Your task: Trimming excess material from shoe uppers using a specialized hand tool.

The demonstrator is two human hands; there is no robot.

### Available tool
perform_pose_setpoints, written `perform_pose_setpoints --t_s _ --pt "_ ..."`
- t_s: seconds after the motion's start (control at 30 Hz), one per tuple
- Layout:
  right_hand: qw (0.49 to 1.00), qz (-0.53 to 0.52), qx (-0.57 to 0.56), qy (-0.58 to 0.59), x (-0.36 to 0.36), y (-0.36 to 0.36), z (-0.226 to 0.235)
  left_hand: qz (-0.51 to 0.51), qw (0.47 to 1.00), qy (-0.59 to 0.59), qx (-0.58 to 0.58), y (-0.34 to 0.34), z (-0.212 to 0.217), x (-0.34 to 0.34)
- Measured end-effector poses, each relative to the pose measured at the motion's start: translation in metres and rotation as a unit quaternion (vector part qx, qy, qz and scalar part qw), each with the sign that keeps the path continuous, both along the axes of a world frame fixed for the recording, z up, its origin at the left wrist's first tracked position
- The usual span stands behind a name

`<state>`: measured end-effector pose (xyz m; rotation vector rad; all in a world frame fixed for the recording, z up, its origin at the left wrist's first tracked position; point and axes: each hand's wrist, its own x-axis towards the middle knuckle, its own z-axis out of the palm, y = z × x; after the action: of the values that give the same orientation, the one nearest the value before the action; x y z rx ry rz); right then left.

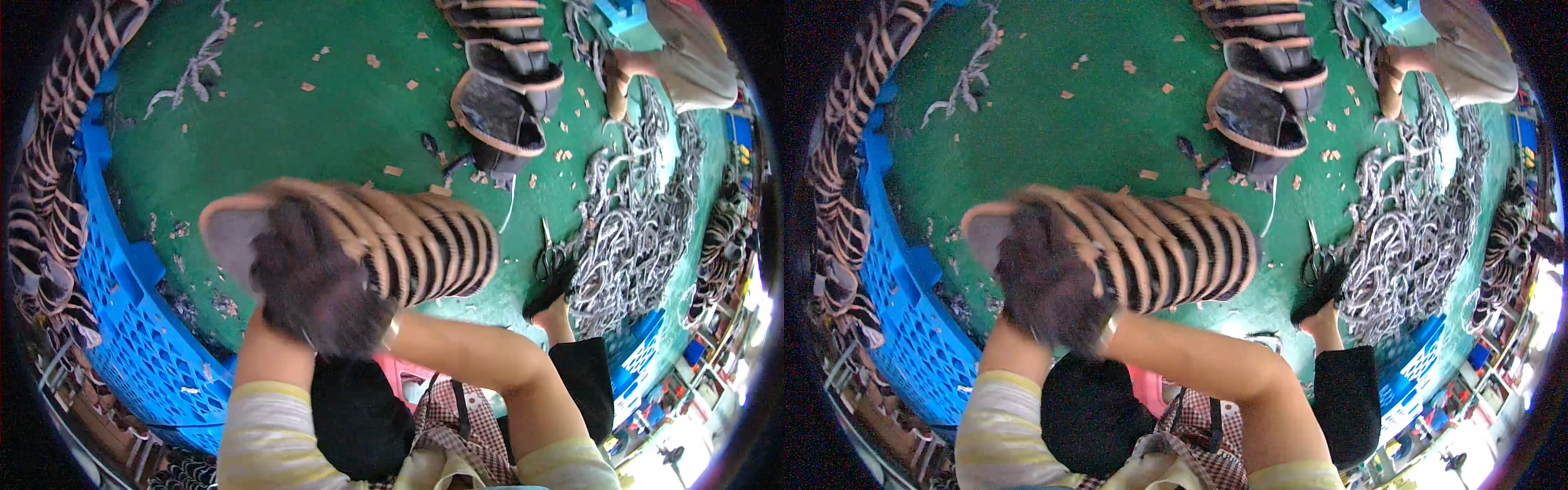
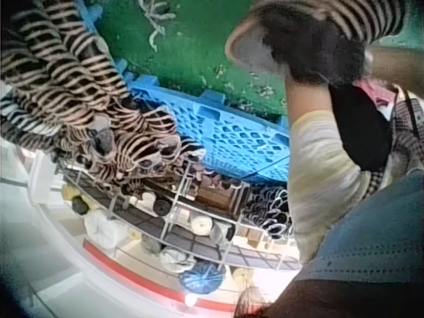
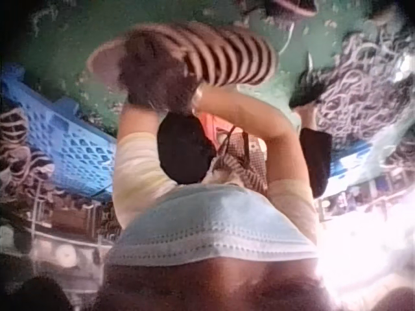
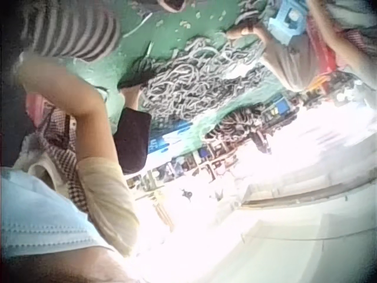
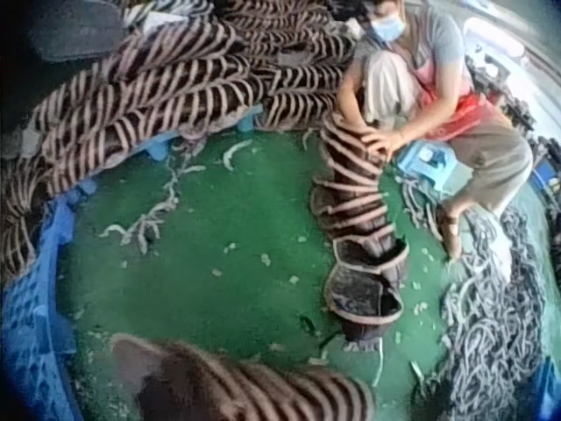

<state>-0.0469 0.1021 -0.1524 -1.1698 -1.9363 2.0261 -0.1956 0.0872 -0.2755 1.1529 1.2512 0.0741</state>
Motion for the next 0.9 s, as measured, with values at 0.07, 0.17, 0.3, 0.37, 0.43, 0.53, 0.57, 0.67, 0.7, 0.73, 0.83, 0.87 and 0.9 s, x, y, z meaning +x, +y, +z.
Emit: perform_pose_setpoints --t_s 0.07,0.17,0.3,0.37,0.43,0.53,0.57,0.67,0.7,0.73,0.83,0.87,0.9 --pt "0.986 0.117 0.098 -0.062 -0.024 0.067 0.013 -0.001 1.000 0.011 0.009 -0.003 0.006 -0.004" --pt "0.914 0.283 0.237 -0.168 -0.035 0.124 0.047 -0.006 1.000 0.007 0.018 -0.012 0.011 0.012" --pt "0.788 0.424 0.372 -0.246 -0.049 0.129 0.079 -0.019 0.999 0.022 0.027 -0.011 0.014 0.015" --pt "0.826 0.343 0.388 -0.221 -0.004 0.131 0.033 -0.050 0.990 -0.055 0.123 0.034 0.092 0.032" --pt "0.813 0.439 0.358 -0.132 0.002 0.129 0.010 -0.064 0.986 -0.058 0.145 0.025 0.158 0.032" --pt "0.829 0.430 0.306 -0.185 -0.016 0.169 0.071 0.207 0.970 -0.109 0.073 -0.042 0.116 0.021" --pt "0.953 0.237 0.182 -0.051 0.044 0.213 -0.018 0.208 0.967 -0.131 0.071 -0.040 0.091 0.030" --pt "0.818 -0.019 0.574 -0.028 0.096 0.348 -0.010 0.378 0.900 -0.203 -0.084 -0.014 0.114 0.035" --pt "0.841 -0.057 0.508 -0.176 0.056 0.367 0.027 0.381 0.901 -0.184 -0.092 -0.025 0.108 0.023" --pt "0.717 -0.113 0.661 -0.190 0.069 0.418 0.015 0.363 0.908 -0.192 -0.084 -0.016 0.103 0.025" --pt "0.682 -0.054 0.661 -0.308 0.083 0.517 0.006 0.324 0.921 -0.204 -0.069 0.003 0.073 0.025" --pt "0.722 -0.078 0.633 -0.269 0.063 0.522 0.002 0.322 0.924 -0.196 -0.067 -0.001 0.066 0.019" --pt "0.758 -0.101 0.601 -0.230 0.046 0.526 -0.001 0.319 0.926 -0.190 -0.065 -0.004 0.058 0.015"
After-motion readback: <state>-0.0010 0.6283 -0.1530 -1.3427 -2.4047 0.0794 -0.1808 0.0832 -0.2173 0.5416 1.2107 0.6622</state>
